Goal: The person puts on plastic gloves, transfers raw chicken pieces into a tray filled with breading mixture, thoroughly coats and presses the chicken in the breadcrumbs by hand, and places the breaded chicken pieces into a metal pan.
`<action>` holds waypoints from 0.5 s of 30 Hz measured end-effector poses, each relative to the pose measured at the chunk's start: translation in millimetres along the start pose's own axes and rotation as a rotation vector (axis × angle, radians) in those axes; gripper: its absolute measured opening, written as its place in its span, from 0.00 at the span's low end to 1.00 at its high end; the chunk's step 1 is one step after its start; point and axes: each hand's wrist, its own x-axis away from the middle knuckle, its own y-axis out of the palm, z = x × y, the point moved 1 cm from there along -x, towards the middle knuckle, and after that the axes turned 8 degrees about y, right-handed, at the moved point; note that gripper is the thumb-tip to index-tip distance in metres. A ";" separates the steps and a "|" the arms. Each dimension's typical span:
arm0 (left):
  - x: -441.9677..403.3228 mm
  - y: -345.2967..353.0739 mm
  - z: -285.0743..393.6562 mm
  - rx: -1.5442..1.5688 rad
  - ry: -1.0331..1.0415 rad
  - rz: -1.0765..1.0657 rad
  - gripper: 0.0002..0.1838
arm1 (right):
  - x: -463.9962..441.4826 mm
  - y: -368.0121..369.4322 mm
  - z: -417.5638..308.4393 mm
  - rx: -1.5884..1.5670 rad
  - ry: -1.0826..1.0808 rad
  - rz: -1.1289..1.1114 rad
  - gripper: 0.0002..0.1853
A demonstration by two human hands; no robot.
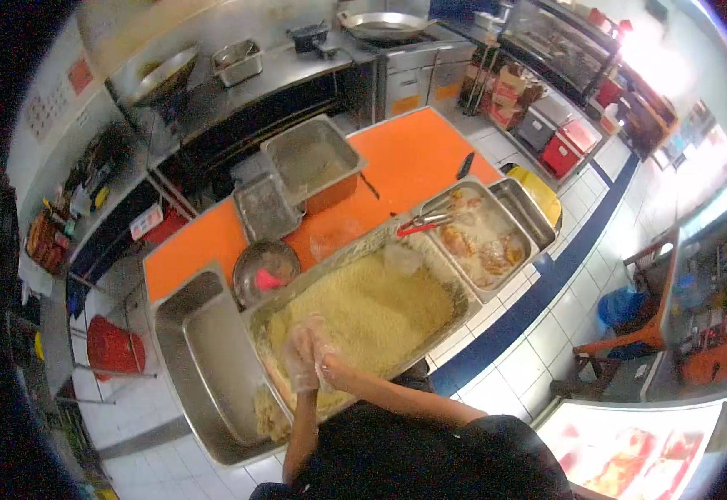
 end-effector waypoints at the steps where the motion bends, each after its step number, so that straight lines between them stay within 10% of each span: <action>1: -10.3 16.5 4.1 0.066 0.024 -0.054 0.19 | -0.8 -13.1 -2.3 0.026 -0.038 0.099 0.31; 8: -28.7 106.7 -142.4 -0.129 -0.197 -0.215 0.20 | 13.0 -141.6 -120.9 0.635 -0.458 -0.158 0.21; 12: -24.1 108.7 -30.2 -0.587 -0.168 -0.398 0.20 | 2.8 -204.7 -216.5 1.634 -0.581 0.592 0.17; 15: -7.9 113.0 -20.8 -0.753 -0.109 -0.332 0.20 | 6.6 -246.1 -271.7 1.447 -0.821 0.738 0.16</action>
